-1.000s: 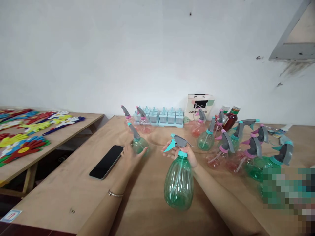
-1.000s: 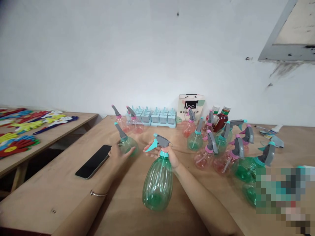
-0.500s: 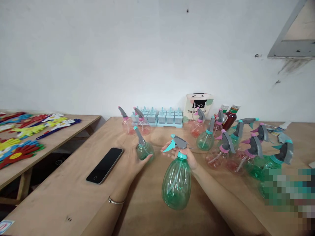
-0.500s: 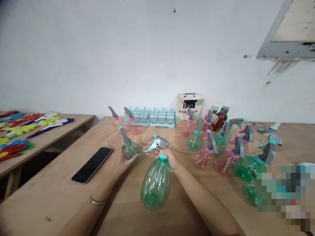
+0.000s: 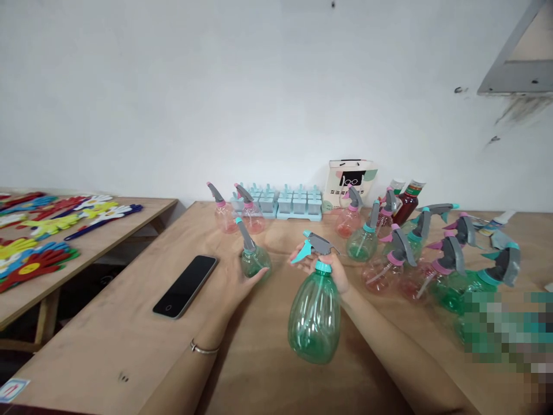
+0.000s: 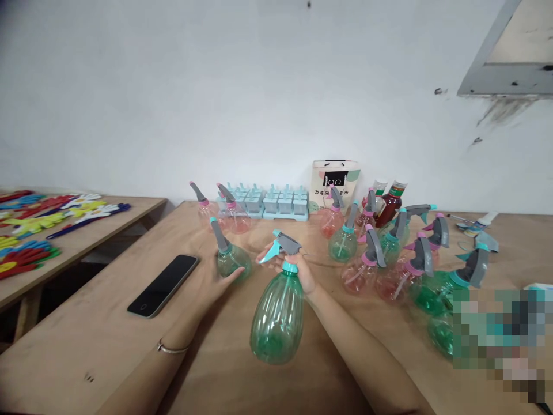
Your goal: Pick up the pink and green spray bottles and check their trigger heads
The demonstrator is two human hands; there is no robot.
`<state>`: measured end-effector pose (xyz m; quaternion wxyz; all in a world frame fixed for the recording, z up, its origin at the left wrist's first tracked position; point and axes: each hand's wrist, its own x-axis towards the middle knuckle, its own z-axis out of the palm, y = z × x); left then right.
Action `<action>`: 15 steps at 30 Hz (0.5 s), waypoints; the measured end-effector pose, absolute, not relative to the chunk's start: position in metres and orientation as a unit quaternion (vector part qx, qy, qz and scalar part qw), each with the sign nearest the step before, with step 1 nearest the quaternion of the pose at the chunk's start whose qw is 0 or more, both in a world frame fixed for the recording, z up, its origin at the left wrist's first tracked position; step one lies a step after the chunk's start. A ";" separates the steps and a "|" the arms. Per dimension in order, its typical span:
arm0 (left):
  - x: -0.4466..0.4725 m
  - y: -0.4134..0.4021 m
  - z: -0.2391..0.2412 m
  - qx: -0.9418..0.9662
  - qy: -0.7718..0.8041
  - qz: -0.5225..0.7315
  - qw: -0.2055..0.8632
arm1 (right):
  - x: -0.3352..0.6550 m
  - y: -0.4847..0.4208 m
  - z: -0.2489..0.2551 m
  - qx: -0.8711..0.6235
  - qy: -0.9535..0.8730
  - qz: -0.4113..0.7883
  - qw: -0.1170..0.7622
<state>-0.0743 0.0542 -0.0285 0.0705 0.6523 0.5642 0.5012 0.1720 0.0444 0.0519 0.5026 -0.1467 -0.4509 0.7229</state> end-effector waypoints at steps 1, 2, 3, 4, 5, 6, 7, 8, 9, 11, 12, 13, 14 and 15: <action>-0.074 0.053 -0.027 0.650 0.566 0.501 0.073 | 0.172 0.045 0.051 -0.146 -0.455 0.717 0.507; -0.073 0.053 -0.026 0.647 0.569 0.501 0.076 | 0.172 0.045 0.051 -0.146 -0.459 0.711 0.512; -0.073 0.053 -0.026 0.644 0.573 0.501 0.077 | 0.172 0.044 0.051 -0.147 -0.464 0.706 0.515; -0.073 0.053 -0.027 0.642 0.574 0.502 0.077 | 0.172 0.044 0.051 -0.148 -0.469 0.703 0.514; -0.073 0.053 -0.028 0.643 0.572 0.504 0.075 | 0.171 0.043 0.050 -0.150 -0.477 0.702 0.507; -0.073 0.054 -0.029 0.646 0.567 0.505 0.074 | 0.170 0.041 0.050 -0.151 -0.487 0.702 0.497; -0.074 0.055 -0.030 0.651 0.560 0.508 0.073 | 0.169 0.039 0.050 -0.153 -0.500 0.703 0.483; -0.074 0.055 -0.031 0.655 0.552 0.511 0.072 | 0.168 0.036 0.049 -0.157 -0.513 0.702 0.469; -0.074 0.056 -0.032 0.657 0.547 0.514 0.072 | 0.168 0.032 0.049 -0.164 -0.527 0.697 0.458; -0.074 0.056 -0.034 0.654 0.548 0.516 0.076 | 0.170 0.022 0.050 -0.191 -0.551 0.677 0.449; -0.074 0.056 -0.034 0.652 0.550 0.515 0.079 | 0.173 0.016 0.050 -0.210 -0.561 0.662 0.451; -0.075 0.056 -0.035 0.650 0.554 0.514 0.082 | 0.178 0.010 0.051 -0.231 -0.569 0.644 0.456; -0.075 0.056 -0.035 0.649 0.558 0.510 0.085 | 0.184 0.003 0.052 -0.254 -0.575 0.625 0.462; -0.076 0.056 -0.036 0.649 0.563 0.505 0.086 | 0.191 -0.004 0.053 -0.276 -0.580 0.606 0.469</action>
